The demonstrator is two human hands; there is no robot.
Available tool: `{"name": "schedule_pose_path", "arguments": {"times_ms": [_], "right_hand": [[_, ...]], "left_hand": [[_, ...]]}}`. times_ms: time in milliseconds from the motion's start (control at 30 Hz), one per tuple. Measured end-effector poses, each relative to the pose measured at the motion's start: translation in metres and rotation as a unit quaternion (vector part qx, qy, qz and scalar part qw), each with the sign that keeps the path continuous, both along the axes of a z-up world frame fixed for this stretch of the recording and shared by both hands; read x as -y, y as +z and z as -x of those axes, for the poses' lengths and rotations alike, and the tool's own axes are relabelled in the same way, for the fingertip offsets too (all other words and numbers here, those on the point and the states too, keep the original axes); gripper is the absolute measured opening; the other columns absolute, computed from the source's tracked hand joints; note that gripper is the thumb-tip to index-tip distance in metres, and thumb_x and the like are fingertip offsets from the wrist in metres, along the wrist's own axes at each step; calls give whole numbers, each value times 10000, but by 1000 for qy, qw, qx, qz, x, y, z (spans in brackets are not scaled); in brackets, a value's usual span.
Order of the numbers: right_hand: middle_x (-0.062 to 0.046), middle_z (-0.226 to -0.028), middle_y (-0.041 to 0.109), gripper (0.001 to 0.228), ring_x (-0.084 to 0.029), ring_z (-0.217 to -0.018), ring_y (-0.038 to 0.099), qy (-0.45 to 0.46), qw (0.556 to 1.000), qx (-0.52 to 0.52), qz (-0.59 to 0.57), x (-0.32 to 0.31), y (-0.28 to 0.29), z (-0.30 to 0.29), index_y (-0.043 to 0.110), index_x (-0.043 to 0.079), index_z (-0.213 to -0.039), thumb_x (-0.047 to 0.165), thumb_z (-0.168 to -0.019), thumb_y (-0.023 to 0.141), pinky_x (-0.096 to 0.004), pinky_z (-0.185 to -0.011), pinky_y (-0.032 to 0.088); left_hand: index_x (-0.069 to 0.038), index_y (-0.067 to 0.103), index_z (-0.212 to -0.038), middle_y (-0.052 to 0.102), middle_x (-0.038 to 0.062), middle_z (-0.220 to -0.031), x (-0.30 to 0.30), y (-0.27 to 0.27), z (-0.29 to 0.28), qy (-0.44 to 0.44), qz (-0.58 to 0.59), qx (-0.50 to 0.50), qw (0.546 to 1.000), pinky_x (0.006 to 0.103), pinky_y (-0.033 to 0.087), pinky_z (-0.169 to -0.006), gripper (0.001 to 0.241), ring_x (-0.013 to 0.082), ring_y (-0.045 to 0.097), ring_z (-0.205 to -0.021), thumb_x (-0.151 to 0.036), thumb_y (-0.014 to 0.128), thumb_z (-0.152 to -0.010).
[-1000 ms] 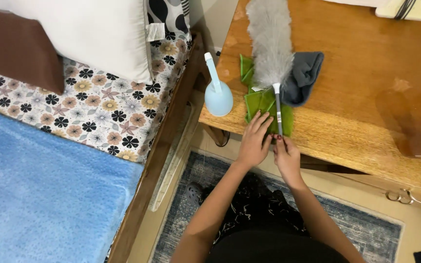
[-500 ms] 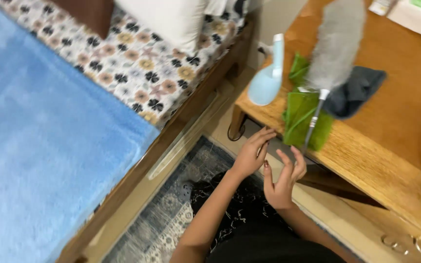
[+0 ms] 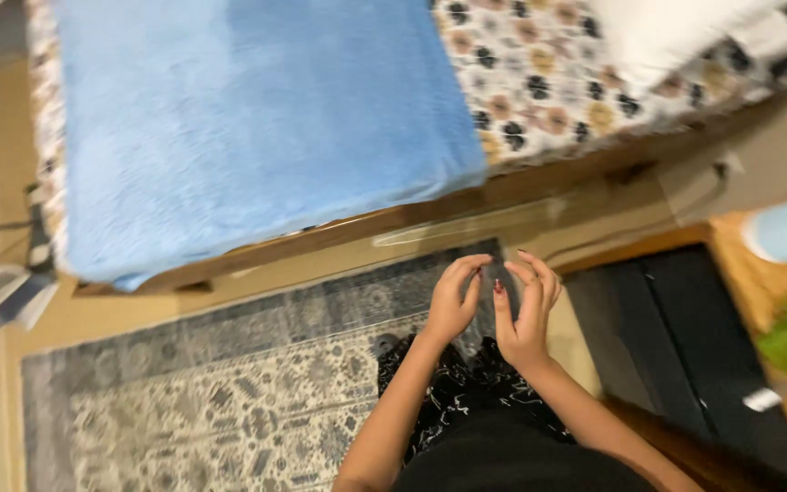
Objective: The person uses a feather duster to clean a blue blanket on a bed, sweeping across the surface and along the edges. They then adjust the floral-patterned bedsheet with their hands to smooth it out.
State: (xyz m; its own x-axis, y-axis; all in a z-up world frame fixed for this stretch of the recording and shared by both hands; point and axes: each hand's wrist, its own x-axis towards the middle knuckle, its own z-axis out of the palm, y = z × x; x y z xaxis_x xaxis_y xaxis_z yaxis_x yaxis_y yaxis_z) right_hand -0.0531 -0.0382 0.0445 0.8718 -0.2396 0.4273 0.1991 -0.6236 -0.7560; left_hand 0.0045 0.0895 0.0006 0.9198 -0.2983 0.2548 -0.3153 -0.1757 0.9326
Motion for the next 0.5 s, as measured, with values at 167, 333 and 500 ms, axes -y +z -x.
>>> {"name": "schedule_pose_path", "arguments": {"times_ms": [167,333,500], "right_hand": [[-176,-1458,489,341,-340,-1393,422,81,996,-10,-27,-124,-18,-21,561,22,-1333,206,-1046,569,-471,-1201,275],[-160,-1436,510,330,-335,-1373,427,142,989,-23,-35,-239,-20,-36,582,33,-1310,221,-1039,571,-472,-1187,277],[-160,-1424,518,293,-336,-1363,432,211,977,-23,-37,-314,-19,-57,597,42,-1271,212,-1034,570,-469,-1179,286]], "left_hand": [[-23,660,-1238,681,162,-1270,-154,-16,1,128,-17,-14,992,391,509,-1044,302,332,661,-1205,20,567,-954],[-29,680,-1208,700,159,-1239,-287,-41,1,244,-53,-7,968,387,499,-1042,241,328,668,-1199,-26,605,-980],[-19,675,-1188,700,155,-1210,-381,-47,-3,340,-60,15,938,378,495,-1043,220,317,668,-1173,-34,598,-982]]}}
